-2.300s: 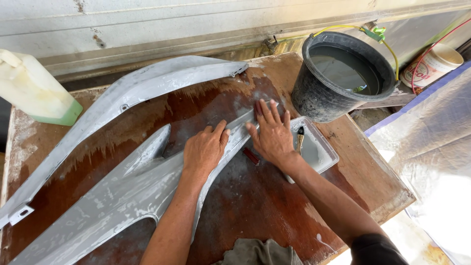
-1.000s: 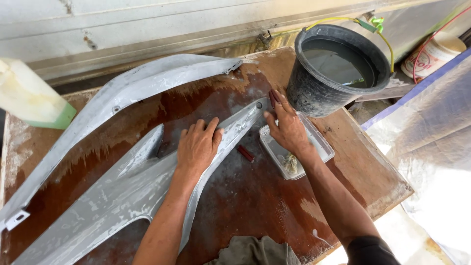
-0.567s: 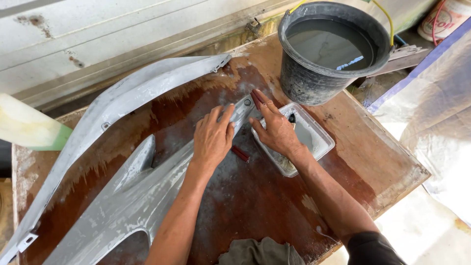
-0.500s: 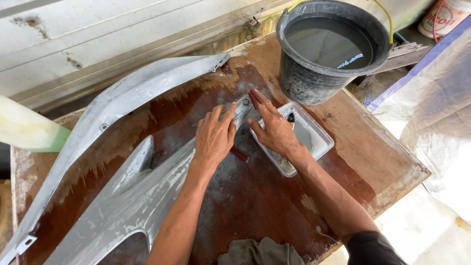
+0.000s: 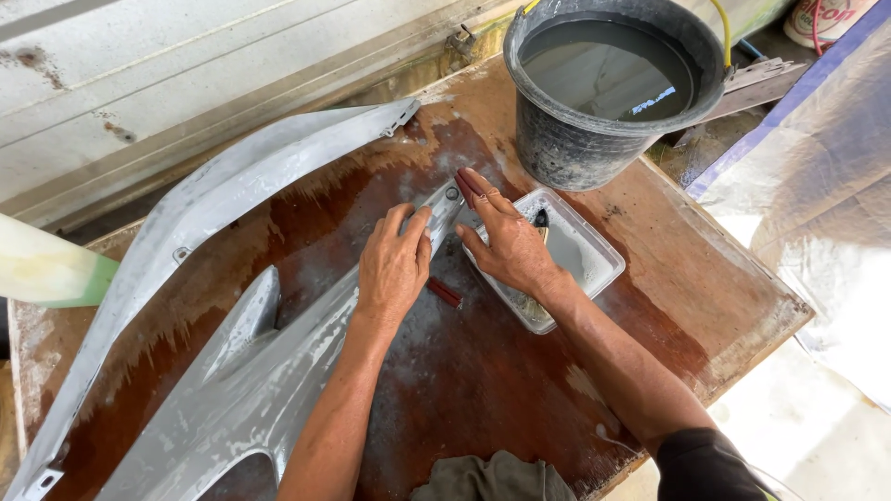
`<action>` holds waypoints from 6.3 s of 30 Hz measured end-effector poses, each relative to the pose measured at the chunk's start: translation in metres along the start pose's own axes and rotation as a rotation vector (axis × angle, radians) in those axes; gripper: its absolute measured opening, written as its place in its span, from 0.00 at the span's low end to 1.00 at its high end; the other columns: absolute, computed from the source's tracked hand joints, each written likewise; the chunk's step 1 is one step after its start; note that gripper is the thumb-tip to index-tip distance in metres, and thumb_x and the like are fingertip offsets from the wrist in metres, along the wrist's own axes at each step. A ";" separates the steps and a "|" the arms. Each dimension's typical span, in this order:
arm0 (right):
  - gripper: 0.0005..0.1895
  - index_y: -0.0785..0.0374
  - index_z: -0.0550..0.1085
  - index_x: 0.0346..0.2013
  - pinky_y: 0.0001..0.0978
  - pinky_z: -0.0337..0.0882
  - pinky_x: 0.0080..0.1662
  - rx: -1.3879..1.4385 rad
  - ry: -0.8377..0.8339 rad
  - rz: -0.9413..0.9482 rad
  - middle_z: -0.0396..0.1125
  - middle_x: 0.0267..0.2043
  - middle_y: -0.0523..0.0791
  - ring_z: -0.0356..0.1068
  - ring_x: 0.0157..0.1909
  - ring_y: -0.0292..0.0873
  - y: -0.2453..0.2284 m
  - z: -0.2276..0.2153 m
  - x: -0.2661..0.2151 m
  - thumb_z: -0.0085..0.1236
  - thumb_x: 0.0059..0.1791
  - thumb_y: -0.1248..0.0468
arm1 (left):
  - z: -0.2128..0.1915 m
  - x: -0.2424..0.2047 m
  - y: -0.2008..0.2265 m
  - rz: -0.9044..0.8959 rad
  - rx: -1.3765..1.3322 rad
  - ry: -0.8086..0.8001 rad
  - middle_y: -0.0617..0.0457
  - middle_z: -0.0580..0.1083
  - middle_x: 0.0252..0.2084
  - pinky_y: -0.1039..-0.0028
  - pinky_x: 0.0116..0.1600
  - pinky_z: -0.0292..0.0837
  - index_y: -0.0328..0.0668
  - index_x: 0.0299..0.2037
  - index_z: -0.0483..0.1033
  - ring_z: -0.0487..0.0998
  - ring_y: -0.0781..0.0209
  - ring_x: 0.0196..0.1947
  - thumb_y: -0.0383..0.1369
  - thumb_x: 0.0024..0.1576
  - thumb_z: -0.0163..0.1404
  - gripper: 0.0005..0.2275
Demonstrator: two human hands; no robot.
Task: The person sands the surface of two grey metal parts on a wooden table using a sanding block held in the right hand. The person moves the block back and forth across the parts, occasionally adjusting their grip and position to reach different areas.
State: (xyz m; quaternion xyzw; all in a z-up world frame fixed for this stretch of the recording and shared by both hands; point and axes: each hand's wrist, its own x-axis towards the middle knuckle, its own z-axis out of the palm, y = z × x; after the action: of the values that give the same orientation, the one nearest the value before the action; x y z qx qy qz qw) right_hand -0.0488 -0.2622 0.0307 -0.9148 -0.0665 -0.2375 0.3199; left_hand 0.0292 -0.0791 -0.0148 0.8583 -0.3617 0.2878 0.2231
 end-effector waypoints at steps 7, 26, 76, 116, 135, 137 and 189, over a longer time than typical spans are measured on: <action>0.32 0.58 0.63 0.70 0.54 0.69 0.60 -0.033 0.006 -0.023 0.54 0.74 0.48 0.65 0.63 0.63 0.000 0.001 0.000 0.58 0.51 0.61 | -0.002 0.004 0.004 0.011 0.038 -0.007 0.50 0.69 0.52 0.63 0.41 0.77 0.49 0.56 0.74 0.78 0.52 0.42 0.34 0.63 0.46 0.13; 0.20 0.58 0.76 0.53 0.69 0.56 0.66 -0.588 -0.468 0.047 0.67 0.64 0.46 0.63 0.69 0.50 0.014 -0.037 -0.053 0.50 0.52 0.52 | 0.023 -0.030 0.075 0.096 -0.058 -0.252 0.45 0.74 0.51 0.44 0.70 0.51 0.45 0.48 0.80 0.69 0.45 0.64 0.46 0.66 0.39 0.18; 0.26 0.52 0.67 0.67 0.69 0.53 0.66 -0.455 -0.201 -0.265 0.55 0.75 0.43 0.54 0.74 0.52 -0.052 0.070 -0.017 0.42 0.57 0.47 | -0.074 -0.103 -0.029 -0.280 0.246 -0.140 0.45 0.71 0.48 0.57 0.57 0.64 0.38 0.63 0.67 0.75 0.48 0.49 0.48 0.62 0.41 0.26; 0.20 0.54 0.72 0.64 0.59 0.39 0.71 -0.258 0.143 -0.178 0.63 0.69 0.45 0.52 0.75 0.53 -0.044 0.094 -0.018 0.40 0.60 0.55 | -0.090 -0.100 -0.026 -0.226 0.199 -0.122 0.45 0.74 0.49 0.58 0.57 0.67 0.47 0.66 0.69 0.77 0.48 0.51 0.45 0.67 0.40 0.20; 0.22 0.53 0.76 0.58 0.67 0.38 0.70 -0.307 0.021 -0.127 0.68 0.64 0.45 0.53 0.74 0.54 -0.069 0.088 -0.008 0.35 0.61 0.51 | -0.091 -0.099 -0.026 -0.250 0.186 -0.160 0.47 0.74 0.51 0.58 0.59 0.67 0.46 0.65 0.67 0.77 0.50 0.53 0.47 0.67 0.39 0.21; 0.21 0.53 0.76 0.59 0.67 0.39 0.70 -0.318 0.054 -0.112 0.67 0.65 0.45 0.52 0.75 0.55 -0.066 0.080 -0.007 0.37 0.61 0.52 | -0.092 -0.099 -0.024 -0.253 0.184 -0.155 0.46 0.74 0.51 0.58 0.59 0.67 0.46 0.65 0.68 0.77 0.49 0.52 0.46 0.67 0.40 0.21; 0.27 0.53 0.68 0.68 0.62 0.36 0.72 -0.258 0.044 -0.224 0.53 0.76 0.45 0.47 0.77 0.53 -0.041 0.115 -0.041 0.32 0.60 0.47 | -0.090 -0.097 -0.024 -0.239 0.189 -0.140 0.47 0.74 0.50 0.58 0.58 0.68 0.48 0.65 0.68 0.77 0.48 0.52 0.47 0.66 0.40 0.21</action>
State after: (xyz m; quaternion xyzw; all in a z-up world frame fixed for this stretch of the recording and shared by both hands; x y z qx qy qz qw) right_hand -0.0513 -0.1577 -0.0450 -0.9298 -0.1298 -0.2982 0.1726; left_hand -0.0383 0.0377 -0.0167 0.9303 -0.2431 0.2314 0.1481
